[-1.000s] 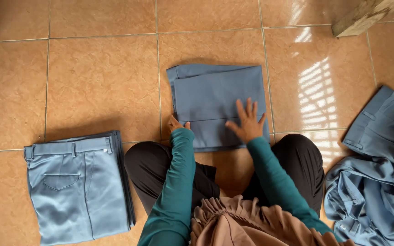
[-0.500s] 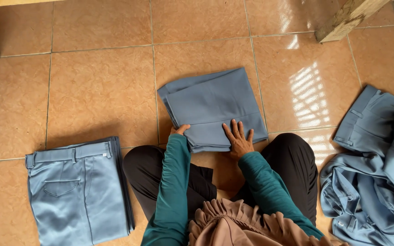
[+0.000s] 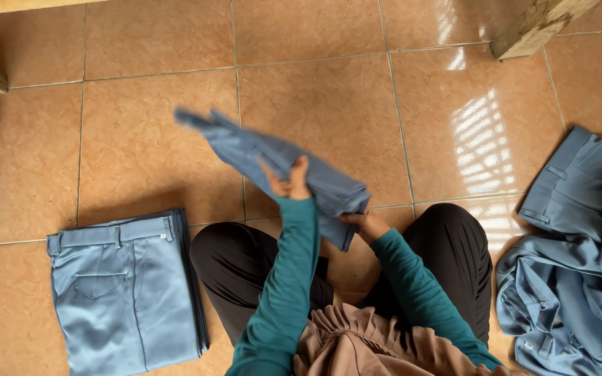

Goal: Folding multiple pairs of blue trousers on a tiled floor.

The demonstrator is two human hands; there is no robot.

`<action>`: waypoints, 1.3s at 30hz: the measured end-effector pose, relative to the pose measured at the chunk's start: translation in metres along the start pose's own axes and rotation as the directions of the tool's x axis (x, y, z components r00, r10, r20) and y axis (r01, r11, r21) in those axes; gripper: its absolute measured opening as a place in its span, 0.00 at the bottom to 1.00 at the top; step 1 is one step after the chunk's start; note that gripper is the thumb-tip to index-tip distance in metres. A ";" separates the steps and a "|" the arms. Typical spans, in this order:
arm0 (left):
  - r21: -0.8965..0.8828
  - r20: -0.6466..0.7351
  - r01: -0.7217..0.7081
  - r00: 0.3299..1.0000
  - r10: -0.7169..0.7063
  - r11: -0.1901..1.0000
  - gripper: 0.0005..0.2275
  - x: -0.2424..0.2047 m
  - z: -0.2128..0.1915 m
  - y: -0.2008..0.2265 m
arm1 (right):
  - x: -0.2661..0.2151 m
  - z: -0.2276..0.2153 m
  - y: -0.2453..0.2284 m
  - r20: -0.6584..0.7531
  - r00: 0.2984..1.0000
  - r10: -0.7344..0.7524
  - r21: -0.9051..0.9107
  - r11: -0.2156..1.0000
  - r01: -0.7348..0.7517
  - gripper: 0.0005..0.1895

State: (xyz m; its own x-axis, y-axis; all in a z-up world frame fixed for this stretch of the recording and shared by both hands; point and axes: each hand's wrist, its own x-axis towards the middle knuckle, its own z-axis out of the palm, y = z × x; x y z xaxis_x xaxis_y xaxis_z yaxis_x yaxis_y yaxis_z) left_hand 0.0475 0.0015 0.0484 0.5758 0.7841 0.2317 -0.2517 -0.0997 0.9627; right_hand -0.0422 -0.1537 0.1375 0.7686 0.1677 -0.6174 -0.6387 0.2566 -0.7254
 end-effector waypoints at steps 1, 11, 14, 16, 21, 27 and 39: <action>0.004 0.003 0.002 1.000 -0.002 1.000 0.48 0.014 0.016 0.083 | -0.001 -0.001 -0.003 -0.002 1.000 0.004 0.003 1.000 -0.004 0.43; 0.567 0.610 -0.093 0.715 -0.341 0.818 0.30 -0.027 0.001 -0.032 | 0.079 -0.091 0.053 -0.288 0.957 0.020 0.108 0.994 0.012 0.42; 0.841 0.416 -0.194 0.829 -0.374 0.506 0.27 -0.003 -0.045 -0.055 | 0.098 -0.105 0.061 -0.314 0.947 -0.071 -0.014 0.997 0.070 0.43; 0.953 0.259 -0.160 0.870 -0.419 0.257 0.28 0.022 -0.083 -0.081 | 0.107 -0.114 0.065 -0.312 0.944 -0.104 -0.072 0.994 0.086 0.41; 0.972 0.057 0.122 0.708 -0.704 0.201 0.39 0.053 -0.118 -0.130 | 0.136 -0.136 0.043 -0.468 0.818 -0.334 -0.232 0.940 0.251 0.31; 0.987 0.093 0.078 0.453 -0.887 0.144 0.45 0.028 -0.125 -0.114 | 0.130 -0.151 0.027 -0.513 0.752 -0.414 -0.564 0.823 0.067 0.19; 0.546 0.827 -0.693 0.536 -0.171 0.470 0.29 -0.044 -0.057 -0.017 | 0.087 -0.022 0.052 0.356 0.638 -0.683 -0.933 -0.219 0.287 0.29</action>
State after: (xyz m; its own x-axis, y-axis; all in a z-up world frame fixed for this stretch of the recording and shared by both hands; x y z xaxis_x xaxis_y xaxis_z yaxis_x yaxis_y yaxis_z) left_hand -0.0177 0.0035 0.0134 0.9947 -0.0696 0.0755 -0.0927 -0.9251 0.3682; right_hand -0.0093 -0.1468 0.0399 0.9395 0.2708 0.2098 0.3257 -0.8959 -0.3022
